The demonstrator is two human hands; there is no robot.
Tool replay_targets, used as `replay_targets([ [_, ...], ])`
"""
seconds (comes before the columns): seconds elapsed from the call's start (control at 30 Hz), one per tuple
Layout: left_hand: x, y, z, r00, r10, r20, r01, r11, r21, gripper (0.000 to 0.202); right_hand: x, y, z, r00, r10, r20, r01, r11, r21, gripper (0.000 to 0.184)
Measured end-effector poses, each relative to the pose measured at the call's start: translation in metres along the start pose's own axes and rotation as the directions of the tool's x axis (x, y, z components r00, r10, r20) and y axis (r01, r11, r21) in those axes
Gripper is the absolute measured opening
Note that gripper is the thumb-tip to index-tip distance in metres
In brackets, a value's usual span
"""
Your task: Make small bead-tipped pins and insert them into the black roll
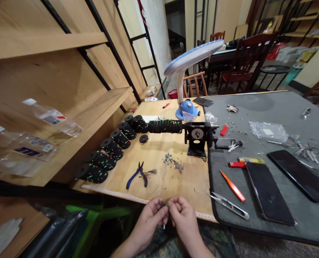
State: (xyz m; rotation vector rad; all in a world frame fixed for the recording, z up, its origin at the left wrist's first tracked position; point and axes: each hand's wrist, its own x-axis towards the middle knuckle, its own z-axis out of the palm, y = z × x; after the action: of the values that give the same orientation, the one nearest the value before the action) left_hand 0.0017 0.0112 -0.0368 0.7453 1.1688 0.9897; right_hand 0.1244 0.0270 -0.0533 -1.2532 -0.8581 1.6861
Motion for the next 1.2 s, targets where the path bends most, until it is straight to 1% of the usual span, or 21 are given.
replay_targets([
  [0.2, -0.001, 0.003, 0.003, 0.999, 0.01, -0.035, -0.01, 1.0, -0.014, 0.035, 0.0, 0.001, 0.001, 1.0, 0.0, -0.011, 0.0, 1.0, 0.015, 0.051],
  [0.3, 0.0, 0.003, 0.003, 0.996, 0.053, -0.072, -0.053, 0.999, 0.014, 0.035, -0.001, -0.003, 0.001, 0.999, -0.017, -0.05, 0.017, 1.0, 0.002, 0.049],
  [0.4, 0.001, 0.001, 0.001, 0.992, 0.095, -0.085, -0.089, 0.994, 0.062, 0.033, -0.005, -0.006, 0.0, 0.997, -0.02, -0.077, 0.018, 1.0, -0.019, 0.047],
  [0.67, 0.005, -0.004, -0.003, 0.984, 0.138, -0.116, -0.122, 0.984, 0.13, 0.03, -0.01, 0.002, -0.001, 0.999, -0.035, -0.025, 0.033, 0.996, -0.078, 0.041],
  [0.9, 0.005, -0.01, -0.007, 0.98, 0.164, -0.111, -0.146, 0.977, 0.157, 0.03, -0.01, 0.007, 0.004, 1.0, -0.012, -0.012, 0.012, 0.997, -0.07, 0.049],
  [1.2, 0.001, -0.005, -0.004, 0.976, 0.193, -0.102, -0.169, 0.964, 0.203, 0.029, -0.009, 0.002, 0.006, 0.999, 0.036, -0.01, -0.036, 0.997, -0.067, 0.054],
])
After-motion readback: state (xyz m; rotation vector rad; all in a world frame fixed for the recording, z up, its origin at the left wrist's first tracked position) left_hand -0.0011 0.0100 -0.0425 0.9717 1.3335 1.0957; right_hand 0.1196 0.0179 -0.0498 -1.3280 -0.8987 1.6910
